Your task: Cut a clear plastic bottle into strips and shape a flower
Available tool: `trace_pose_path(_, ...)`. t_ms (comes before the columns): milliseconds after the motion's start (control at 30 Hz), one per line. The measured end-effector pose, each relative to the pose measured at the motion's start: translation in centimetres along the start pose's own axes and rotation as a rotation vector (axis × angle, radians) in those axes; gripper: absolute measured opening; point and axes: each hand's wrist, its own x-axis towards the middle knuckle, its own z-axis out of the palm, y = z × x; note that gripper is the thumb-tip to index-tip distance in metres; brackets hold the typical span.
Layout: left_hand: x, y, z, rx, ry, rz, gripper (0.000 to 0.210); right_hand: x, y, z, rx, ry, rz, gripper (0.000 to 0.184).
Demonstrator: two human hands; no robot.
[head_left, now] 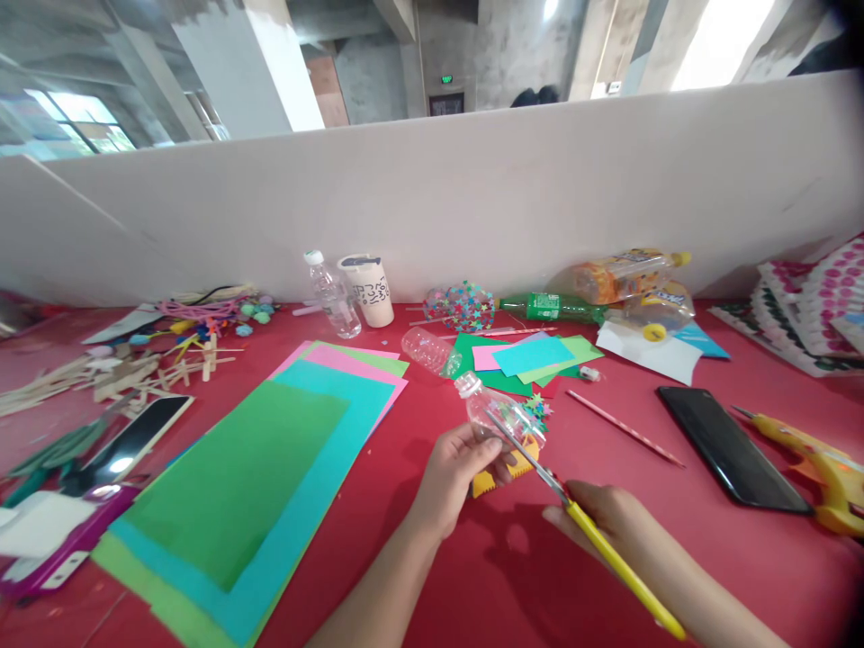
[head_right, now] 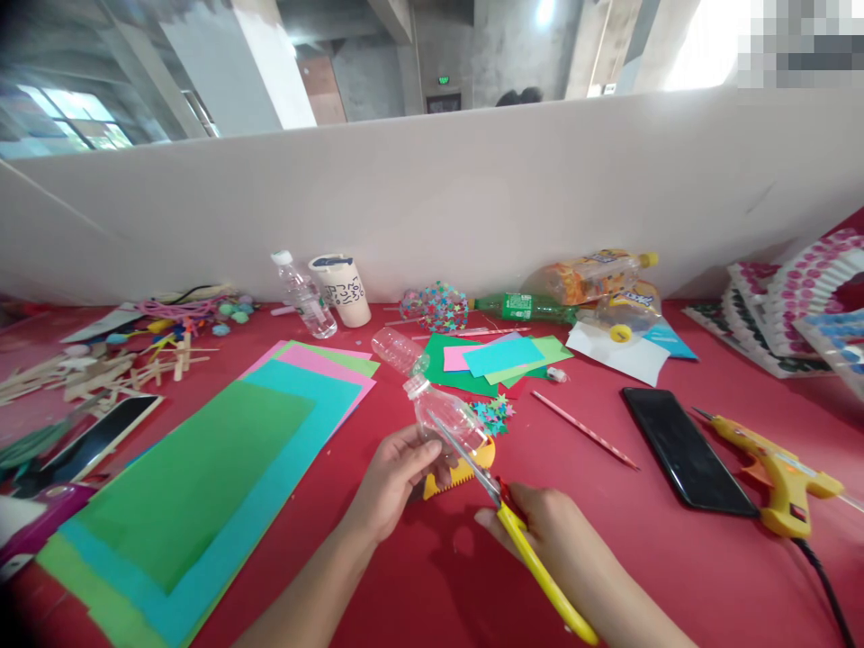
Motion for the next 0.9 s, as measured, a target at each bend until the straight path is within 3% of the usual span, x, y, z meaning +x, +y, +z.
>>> trace_pose_path(900,-0.05,-0.68,0.35,0.008,-0.003,-0.034,0.018,0.00,-0.10,0.14,0.016,0.049,0.001,0.047)
